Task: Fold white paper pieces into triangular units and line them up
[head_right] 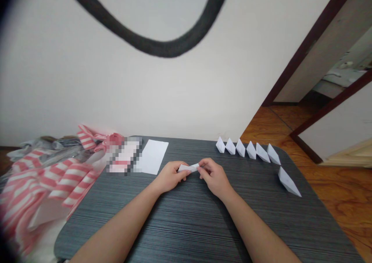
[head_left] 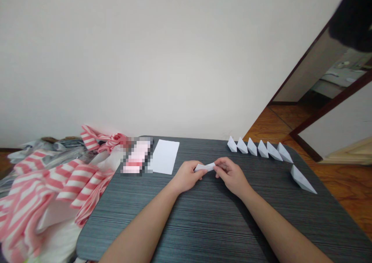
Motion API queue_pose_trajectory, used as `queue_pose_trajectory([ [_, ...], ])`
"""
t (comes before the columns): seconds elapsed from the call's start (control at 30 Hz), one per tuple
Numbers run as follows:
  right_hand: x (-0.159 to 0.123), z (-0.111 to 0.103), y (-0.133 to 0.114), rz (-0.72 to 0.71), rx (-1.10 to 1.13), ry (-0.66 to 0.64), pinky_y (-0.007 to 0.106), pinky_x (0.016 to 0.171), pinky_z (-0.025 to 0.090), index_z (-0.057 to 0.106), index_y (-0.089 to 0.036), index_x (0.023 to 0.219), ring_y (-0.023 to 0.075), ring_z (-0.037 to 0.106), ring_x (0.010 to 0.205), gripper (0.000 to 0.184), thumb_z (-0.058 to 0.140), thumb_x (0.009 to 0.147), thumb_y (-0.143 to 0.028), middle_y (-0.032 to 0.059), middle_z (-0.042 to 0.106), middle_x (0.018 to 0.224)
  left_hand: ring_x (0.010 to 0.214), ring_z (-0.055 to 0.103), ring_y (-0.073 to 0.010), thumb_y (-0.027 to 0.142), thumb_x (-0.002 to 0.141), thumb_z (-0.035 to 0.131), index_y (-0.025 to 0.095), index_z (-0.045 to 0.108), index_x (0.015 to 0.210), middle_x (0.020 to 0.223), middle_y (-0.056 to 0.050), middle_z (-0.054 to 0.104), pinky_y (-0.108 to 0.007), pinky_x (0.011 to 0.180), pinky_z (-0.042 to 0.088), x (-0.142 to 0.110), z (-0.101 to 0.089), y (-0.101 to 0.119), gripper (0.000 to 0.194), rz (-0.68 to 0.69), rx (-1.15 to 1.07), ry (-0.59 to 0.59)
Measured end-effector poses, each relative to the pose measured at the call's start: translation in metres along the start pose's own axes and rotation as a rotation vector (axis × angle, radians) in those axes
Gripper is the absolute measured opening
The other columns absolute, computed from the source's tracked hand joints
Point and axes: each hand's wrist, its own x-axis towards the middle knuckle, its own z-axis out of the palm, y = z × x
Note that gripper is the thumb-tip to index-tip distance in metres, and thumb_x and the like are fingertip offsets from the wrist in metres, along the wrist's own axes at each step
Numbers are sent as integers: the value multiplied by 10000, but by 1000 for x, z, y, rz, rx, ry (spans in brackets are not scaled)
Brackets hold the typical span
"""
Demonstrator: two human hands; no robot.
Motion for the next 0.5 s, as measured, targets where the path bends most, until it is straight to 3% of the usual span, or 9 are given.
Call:
queue_pose_trajectory([
  [0.2,0,-1,-1,-99,-69,79,302,550,522,667,-223,872,167,616,631,158,548,823,-315,78,639,965,564,532,-119,379,813,477,154,621,741,604,-2,608,-216,566,376,1,0,0,276,-15,-16,23],
  [0.37,1,-4,-4,-226,-209,35,372,797,521,706,-267,944,226,613,910,204,532,838,-278,61,652,1012,552,524,-115,387,814,475,153,616,725,590,1,599,-215,564,377,1,0,0,287,-21,-17,49],
  [0.5,3,-5,0,-297,-274,-13,394,886,476,684,-272,1031,228,592,984,245,534,837,-252,60,642,1065,574,525,-118,385,821,468,156,622,750,609,-2,601,-213,563,374,1,-1,-1,285,-6,-8,66],
])
